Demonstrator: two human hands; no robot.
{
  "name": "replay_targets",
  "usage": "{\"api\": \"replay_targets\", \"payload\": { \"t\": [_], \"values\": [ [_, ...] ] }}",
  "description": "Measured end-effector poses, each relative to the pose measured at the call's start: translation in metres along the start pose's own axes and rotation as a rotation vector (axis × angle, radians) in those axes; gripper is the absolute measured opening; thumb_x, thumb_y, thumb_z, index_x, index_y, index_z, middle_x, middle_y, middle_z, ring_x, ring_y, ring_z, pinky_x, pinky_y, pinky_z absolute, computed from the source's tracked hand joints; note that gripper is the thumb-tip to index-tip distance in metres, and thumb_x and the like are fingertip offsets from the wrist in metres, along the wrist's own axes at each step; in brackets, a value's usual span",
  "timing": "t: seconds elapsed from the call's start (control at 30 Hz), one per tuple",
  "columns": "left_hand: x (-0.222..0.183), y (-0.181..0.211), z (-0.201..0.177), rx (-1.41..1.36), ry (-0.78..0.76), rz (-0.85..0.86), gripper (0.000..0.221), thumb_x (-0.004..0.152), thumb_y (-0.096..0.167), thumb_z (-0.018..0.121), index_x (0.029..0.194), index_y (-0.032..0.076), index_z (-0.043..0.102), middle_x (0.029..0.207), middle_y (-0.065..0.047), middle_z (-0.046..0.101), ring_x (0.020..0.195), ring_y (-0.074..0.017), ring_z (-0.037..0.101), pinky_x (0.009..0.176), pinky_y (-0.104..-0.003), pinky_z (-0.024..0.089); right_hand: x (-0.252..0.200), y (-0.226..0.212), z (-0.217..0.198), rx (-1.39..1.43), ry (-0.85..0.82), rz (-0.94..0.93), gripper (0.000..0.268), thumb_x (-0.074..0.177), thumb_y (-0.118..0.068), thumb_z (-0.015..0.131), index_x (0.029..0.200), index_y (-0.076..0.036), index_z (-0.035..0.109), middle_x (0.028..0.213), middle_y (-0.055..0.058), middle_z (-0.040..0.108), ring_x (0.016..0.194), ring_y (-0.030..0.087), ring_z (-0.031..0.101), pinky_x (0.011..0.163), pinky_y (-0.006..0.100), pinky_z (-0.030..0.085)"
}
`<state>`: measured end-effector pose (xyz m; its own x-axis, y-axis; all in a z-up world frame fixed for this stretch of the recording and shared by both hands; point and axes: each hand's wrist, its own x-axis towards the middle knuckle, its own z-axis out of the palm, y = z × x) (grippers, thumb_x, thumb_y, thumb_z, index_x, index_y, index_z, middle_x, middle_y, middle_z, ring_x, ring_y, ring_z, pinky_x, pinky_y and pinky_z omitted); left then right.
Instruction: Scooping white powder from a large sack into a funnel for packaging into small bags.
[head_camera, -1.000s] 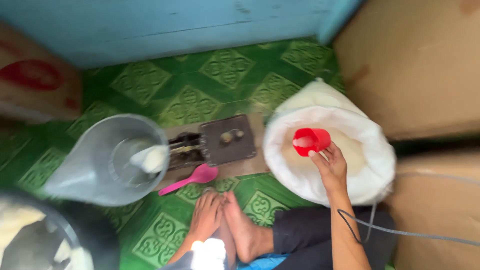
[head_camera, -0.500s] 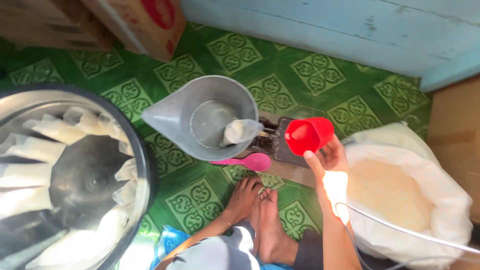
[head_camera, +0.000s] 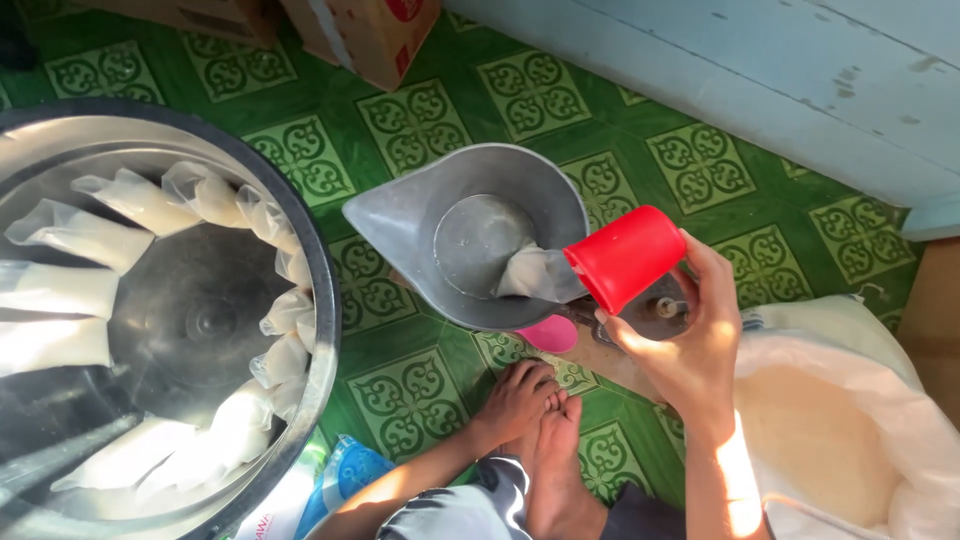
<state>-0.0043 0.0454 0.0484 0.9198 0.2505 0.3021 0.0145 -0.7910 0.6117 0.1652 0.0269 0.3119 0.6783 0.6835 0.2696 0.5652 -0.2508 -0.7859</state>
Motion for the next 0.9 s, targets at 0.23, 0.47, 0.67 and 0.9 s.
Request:
{"api": "replay_targets", "payload": {
  "t": [0.23,0.47,0.67,0.9],
  "values": [
    [0.003,-0.003,-0.002,-0.049,0.028,0.028,0.022,0.08,0.015,0.064,0.1,0.007,0.061,0.117,-0.01,0.052,0.111,-0.0283,0.048,0.099,-0.04,0.039,0.009,-0.011,0.005,-0.134,-0.009,-0.077,0.081,0.06,-0.002,0.084,0.132,0.007,0.047,0.127,0.019,0.052,0.11,0.03,0.056,0.098,0.036,0.047],
    [0.003,-0.004,-0.002,-0.073,0.009,0.02,0.021,0.08,0.015,0.064,0.099,0.007,0.061,0.117,-0.01,0.052,0.113,-0.0288,0.048,0.099,-0.041,0.038,0.01,-0.009,0.004,-0.143,-0.007,-0.084,0.084,0.058,0.0,0.083,0.133,0.007,0.046,0.127,0.02,0.051,0.111,0.031,0.055,0.1,0.037,0.046],
    [0.0,-0.005,0.005,-0.037,0.009,0.024,0.022,0.08,0.016,0.065,0.1,0.007,0.061,0.119,-0.011,0.052,0.111,-0.0293,0.048,0.099,-0.042,0.038,0.009,-0.005,0.002,-0.157,0.01,-0.1,0.082,0.059,-0.001,0.084,0.132,0.008,0.047,0.127,0.02,0.051,0.11,0.031,0.055,0.099,0.038,0.046],
    [0.0,-0.005,0.005,-0.019,-0.012,0.019,0.024,0.081,0.016,0.064,0.102,0.007,0.061,0.122,-0.011,0.051,0.112,-0.0301,0.046,0.099,-0.042,0.037,0.009,-0.004,0.003,-0.133,0.026,-0.095,0.082,0.06,-0.001,0.084,0.132,0.007,0.046,0.126,0.02,0.052,0.11,0.031,0.056,0.099,0.037,0.047]
  ]
}}
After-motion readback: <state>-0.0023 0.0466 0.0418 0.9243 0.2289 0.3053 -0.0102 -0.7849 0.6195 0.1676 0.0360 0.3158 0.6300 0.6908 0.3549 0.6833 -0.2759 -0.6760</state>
